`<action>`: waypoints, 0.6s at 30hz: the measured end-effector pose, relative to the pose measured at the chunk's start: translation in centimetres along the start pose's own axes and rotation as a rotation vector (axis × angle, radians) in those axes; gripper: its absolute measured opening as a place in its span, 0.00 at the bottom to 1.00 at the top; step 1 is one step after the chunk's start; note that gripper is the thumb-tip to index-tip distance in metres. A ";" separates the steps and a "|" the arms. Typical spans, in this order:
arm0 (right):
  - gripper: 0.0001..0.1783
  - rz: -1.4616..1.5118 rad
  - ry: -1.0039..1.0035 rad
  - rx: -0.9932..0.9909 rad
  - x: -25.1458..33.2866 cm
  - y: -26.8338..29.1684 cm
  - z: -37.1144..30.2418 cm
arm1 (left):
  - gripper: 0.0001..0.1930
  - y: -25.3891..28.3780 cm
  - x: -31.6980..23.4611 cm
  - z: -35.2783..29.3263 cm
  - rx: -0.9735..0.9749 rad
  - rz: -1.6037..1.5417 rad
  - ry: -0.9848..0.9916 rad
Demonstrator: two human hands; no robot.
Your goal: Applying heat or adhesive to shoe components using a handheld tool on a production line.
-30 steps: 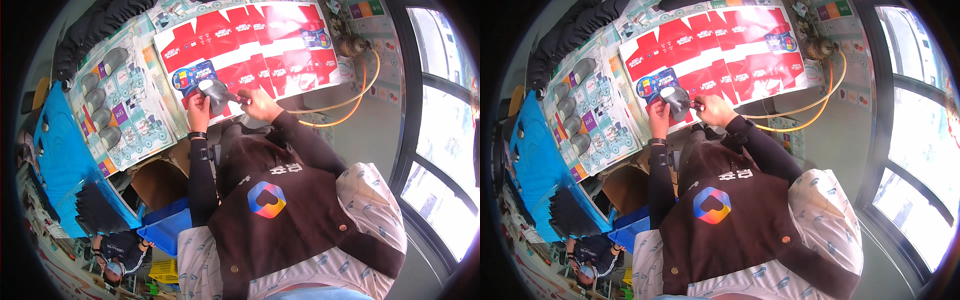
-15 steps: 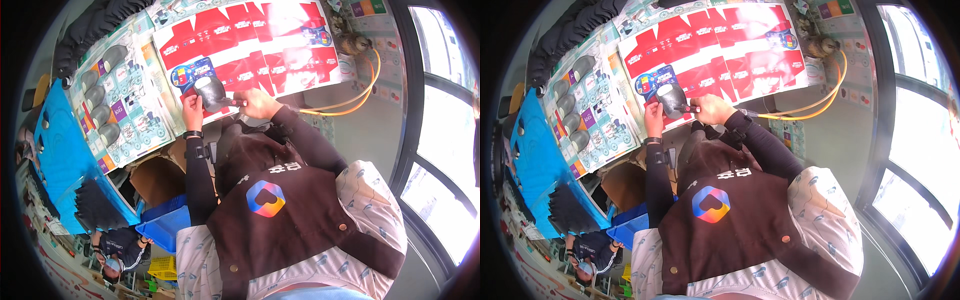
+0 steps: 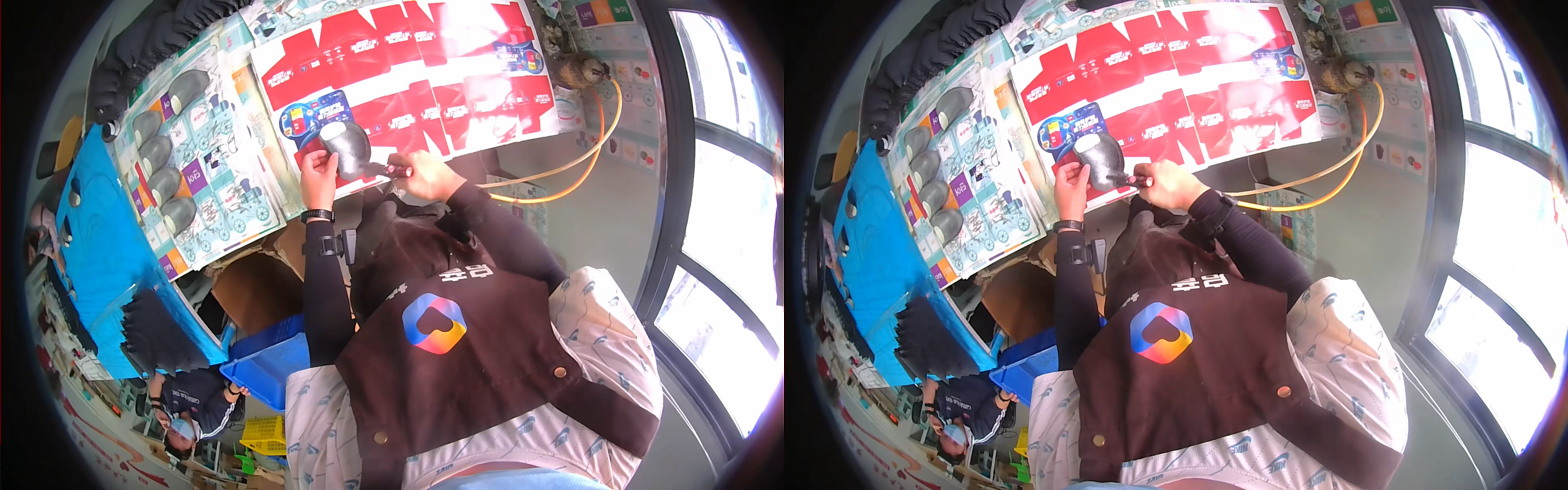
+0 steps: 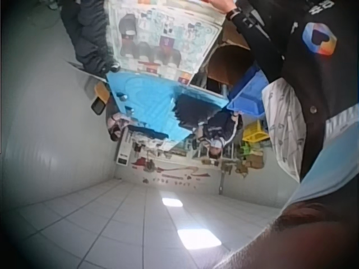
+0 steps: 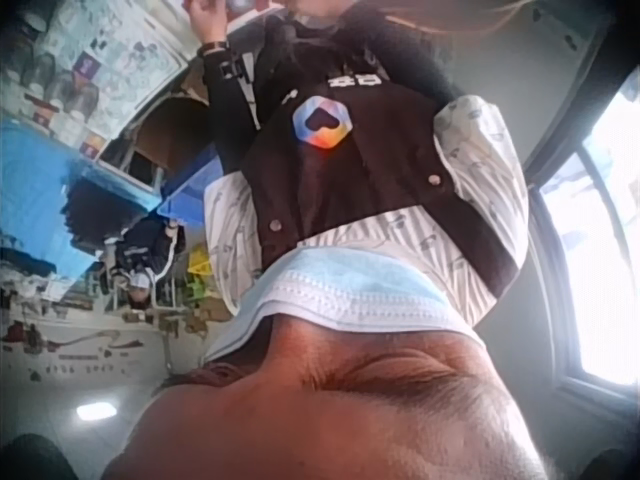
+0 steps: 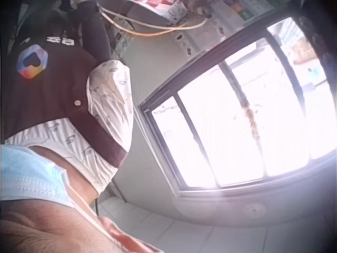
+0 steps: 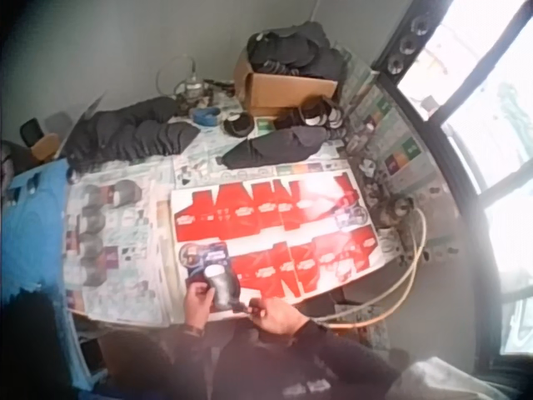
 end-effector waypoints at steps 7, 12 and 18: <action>0.10 -0.107 0.065 -0.011 -1.7 0.2 0.2 | 0.17 -0.3 -0.1 0.3 -0.012 0.030 -0.051; 0.13 -0.175 -0.030 -0.149 -1.3 2.8 1.4 | 0.17 -1.3 -0.2 0.1 0.012 0.007 -0.031; 0.15 -0.188 0.006 -0.169 -1.4 2.6 1.4 | 0.16 -1.7 -0.7 0.2 -0.039 0.108 -0.119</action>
Point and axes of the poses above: each hand's wrist, its own z-axis towards the middle knuckle, its own y-axis out of the back of the hand, x = y × z, the point moved 5 cm from there along z, towards the middle knuckle, and after that the axes turned 14 degrees about y, right-handed, at the moved point
